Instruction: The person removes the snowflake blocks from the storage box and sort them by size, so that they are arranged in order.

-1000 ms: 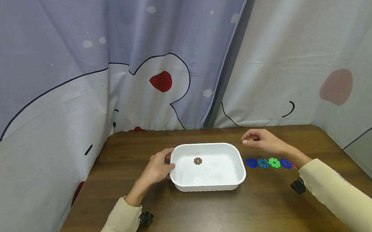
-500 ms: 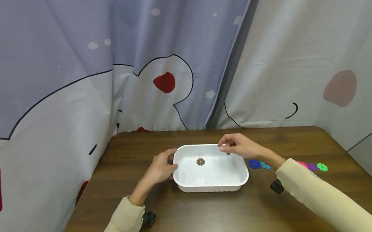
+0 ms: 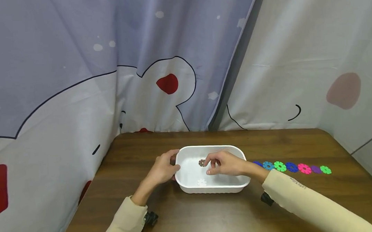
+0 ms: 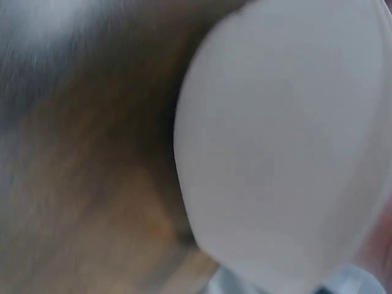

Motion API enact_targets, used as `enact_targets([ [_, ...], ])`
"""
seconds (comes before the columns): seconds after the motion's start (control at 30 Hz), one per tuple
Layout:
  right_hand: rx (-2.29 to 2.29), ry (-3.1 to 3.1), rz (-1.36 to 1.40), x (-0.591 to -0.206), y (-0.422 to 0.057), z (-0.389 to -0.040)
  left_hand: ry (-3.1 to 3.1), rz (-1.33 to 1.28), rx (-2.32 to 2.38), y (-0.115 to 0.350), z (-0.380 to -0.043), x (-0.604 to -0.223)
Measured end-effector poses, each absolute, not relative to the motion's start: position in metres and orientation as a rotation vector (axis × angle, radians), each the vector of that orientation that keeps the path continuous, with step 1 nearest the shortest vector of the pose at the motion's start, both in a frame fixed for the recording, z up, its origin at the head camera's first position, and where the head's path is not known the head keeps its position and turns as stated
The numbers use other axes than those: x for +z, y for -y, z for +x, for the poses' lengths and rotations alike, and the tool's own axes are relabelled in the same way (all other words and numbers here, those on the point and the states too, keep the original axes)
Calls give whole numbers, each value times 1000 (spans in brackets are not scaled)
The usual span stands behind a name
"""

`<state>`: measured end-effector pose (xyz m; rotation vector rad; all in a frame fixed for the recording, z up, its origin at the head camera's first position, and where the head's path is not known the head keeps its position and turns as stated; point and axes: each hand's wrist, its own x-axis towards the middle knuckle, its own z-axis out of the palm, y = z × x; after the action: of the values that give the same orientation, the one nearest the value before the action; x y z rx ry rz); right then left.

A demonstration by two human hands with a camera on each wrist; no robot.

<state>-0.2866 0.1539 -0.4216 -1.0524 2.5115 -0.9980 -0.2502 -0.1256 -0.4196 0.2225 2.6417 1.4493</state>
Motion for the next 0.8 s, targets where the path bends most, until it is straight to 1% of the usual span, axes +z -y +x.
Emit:
enact_targets([
  [0.3,-869,-2495,-1199,-440,-130,-278,-2628,246,1468,127,-250,-420],
  [0.53,-780,-2508,-1298,-446,-126,-276,-2626,243,1468,125,-250,-419],
  [0.67,-782,-2510,-1299,-446,-127,-276,-2627,241,1475,125,-250,-419],
  [0.8,-791,-2479,-1240,-446,-128,-276,-2620,222,1474,126,-249,-420],
])
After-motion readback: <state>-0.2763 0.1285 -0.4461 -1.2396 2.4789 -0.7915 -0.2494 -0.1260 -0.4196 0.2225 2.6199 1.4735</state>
